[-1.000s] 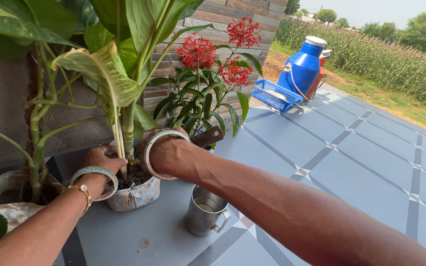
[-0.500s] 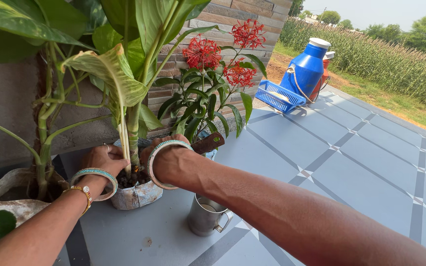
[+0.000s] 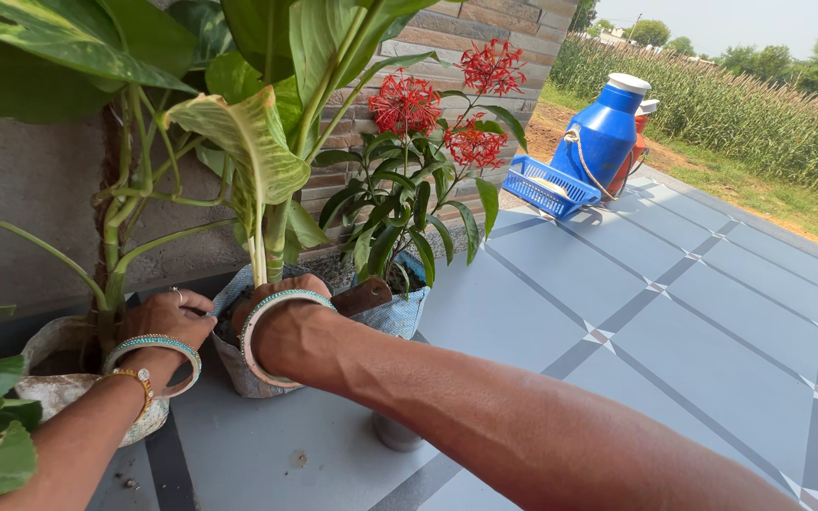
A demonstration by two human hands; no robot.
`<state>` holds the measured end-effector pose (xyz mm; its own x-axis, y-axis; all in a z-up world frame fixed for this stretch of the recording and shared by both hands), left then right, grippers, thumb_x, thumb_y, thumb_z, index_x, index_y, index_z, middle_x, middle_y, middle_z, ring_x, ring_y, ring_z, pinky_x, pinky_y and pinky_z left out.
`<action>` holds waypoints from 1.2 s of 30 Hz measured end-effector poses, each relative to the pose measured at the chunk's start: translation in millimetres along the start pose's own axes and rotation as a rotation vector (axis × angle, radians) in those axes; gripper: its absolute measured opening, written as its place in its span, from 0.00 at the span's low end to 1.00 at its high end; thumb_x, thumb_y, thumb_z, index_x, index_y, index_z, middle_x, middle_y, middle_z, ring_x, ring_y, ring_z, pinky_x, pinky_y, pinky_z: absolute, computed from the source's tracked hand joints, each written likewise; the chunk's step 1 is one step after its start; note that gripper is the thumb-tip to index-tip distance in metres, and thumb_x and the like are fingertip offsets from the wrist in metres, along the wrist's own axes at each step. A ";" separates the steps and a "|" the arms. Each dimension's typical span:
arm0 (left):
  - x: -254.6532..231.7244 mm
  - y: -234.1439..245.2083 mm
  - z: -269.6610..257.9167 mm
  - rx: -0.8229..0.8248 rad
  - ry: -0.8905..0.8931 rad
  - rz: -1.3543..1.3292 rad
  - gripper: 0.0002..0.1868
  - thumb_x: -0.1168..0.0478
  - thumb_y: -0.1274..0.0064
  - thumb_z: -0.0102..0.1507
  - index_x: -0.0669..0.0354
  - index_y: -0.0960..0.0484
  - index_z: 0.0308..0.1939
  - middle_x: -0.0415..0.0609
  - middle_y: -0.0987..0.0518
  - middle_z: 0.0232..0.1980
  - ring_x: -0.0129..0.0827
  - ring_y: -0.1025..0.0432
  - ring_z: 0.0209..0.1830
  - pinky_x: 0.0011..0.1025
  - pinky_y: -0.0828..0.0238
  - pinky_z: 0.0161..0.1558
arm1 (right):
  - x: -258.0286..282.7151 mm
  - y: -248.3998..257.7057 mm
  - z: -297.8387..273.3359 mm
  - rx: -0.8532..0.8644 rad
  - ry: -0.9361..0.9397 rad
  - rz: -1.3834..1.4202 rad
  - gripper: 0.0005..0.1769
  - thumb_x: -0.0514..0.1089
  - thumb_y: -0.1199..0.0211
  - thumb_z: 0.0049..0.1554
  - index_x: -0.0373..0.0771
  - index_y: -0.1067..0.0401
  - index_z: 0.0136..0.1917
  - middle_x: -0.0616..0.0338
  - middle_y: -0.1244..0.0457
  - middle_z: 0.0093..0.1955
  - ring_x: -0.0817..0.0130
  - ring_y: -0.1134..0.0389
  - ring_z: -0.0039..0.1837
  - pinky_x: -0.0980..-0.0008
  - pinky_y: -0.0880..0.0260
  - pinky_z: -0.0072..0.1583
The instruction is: The person loosens soil around two potted plants on a tiled balcony using a small hand tool. They repeatedly insert the tool into the soil, rotate it, and adjust the plants' positions while working.
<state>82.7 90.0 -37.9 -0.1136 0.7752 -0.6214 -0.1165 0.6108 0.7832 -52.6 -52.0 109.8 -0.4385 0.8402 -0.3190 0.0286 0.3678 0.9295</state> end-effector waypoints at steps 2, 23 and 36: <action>-3.0 2.6 -1.9 -0.004 -0.035 0.016 0.10 0.56 0.36 0.58 0.41 0.08 0.44 0.42 0.10 0.42 0.38 0.17 0.45 0.35 0.22 0.54 | -1.3 9.2 1.7 0.041 0.041 -0.077 0.22 0.42 0.28 0.50 0.46 0.22 0.59 0.53 0.30 0.58 0.57 0.27 0.60 0.52 0.25 0.51; -10.9 11.0 -17.6 0.057 -0.038 0.138 0.20 0.63 0.40 0.58 0.40 0.13 0.54 0.50 0.13 0.48 0.46 0.20 0.53 0.40 0.25 0.61 | -1.6 9.5 17.9 0.016 -0.073 -0.048 0.24 0.46 0.27 0.51 0.47 0.22 0.61 0.52 0.30 0.60 0.56 0.27 0.62 0.57 0.25 0.55; -34.4 17.7 -46.7 0.079 -0.265 0.457 0.25 0.62 0.46 0.64 0.43 0.25 0.67 0.53 0.18 0.56 0.49 0.22 0.55 0.42 0.22 0.57 | 19.9 -15.4 17.1 0.078 -0.027 0.006 0.26 0.40 0.25 0.47 0.45 0.22 0.60 0.55 0.31 0.62 0.55 0.27 0.62 0.51 0.23 0.52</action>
<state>38.5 66.5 -3.7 0.1192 0.9729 -0.1980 -0.0379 0.2038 0.9783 -46.5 -34.1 86.0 -0.4140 0.8526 -0.3188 0.1020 0.3915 0.9145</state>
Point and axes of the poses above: each hand's wrist, its own z-axis towards the middle knuckle, its own y-axis out of the back of the hand, x = y × z, the point moved 7 cm from there along z, towards the middle knuckle
